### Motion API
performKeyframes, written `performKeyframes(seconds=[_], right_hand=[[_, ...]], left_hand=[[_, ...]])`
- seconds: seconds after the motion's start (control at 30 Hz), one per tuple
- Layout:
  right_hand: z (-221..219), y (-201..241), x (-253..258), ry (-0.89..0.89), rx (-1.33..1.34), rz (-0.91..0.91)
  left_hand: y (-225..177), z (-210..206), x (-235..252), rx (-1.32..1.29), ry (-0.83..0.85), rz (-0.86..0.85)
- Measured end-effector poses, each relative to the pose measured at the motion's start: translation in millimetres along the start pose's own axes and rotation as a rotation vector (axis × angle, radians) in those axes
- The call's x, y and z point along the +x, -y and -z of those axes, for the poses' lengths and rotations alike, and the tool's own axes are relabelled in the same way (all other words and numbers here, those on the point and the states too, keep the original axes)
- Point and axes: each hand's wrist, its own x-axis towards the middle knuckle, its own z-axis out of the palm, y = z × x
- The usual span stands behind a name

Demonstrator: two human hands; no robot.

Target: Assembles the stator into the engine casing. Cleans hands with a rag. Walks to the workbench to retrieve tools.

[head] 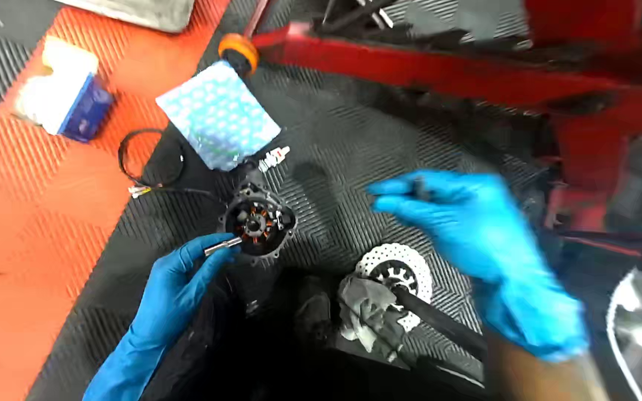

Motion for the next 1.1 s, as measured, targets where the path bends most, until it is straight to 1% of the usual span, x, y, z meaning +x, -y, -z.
performKeyframes(seconds=[0.03, 0.1, 0.17, 0.23, 0.3, 0.37, 0.47, 0.57, 0.67, 0.77, 0.93, 1.03, 1.1], right_hand=[[-23, -18, 10, 0.06, 0.027, -0.091], [-58, -43, 19, 0.179, -0.056, -0.198], [-78, -51, 22, 0.265, -0.18, -0.184], [-91, -50, 33, 0.36, -0.303, -0.161], [-103, -40, 46, 0.436, -0.406, -0.094], [-114, -29, 62, 0.49, -0.512, 0.029], [-135, -24, 88, 0.639, -0.699, 0.189], [-152, -27, 106, 0.827, -0.851, 0.322], [-164, -32, 111, 0.962, -0.925, 0.4], [-168, -42, 111, 0.983, -0.957, 0.493], [-164, -68, 109, 0.91, -0.856, 0.656], [-164, -75, 98, 0.823, -0.815, 0.7], [-167, -79, 92, 0.786, -0.816, 0.693]], left_hand=[[14, -8, -10, -0.035, -0.012, 0.01], [38, -20, -29, -0.098, -0.09, 0.04], [52, -21, -40, -0.13, -0.203, 0.084], [56, -11, -46, -0.081, -0.264, 0.126], [59, 4, -44, 0.008, -0.262, 0.096], [63, 14, -39, 0.07, -0.228, 0.009], [72, 10, -30, 0.111, -0.193, -0.05], [84, -2, -23, 0.195, -0.14, -0.004], [88, -19, -16, 0.192, -0.104, 0.052], [84, -31, -8, 0.146, -0.131, 0.037], [79, -35, 1, 0.145, -0.153, -0.004], [77, -32, 2, 0.154, -0.145, 0.033], [77, -31, 2, 0.162, -0.145, 0.034]])
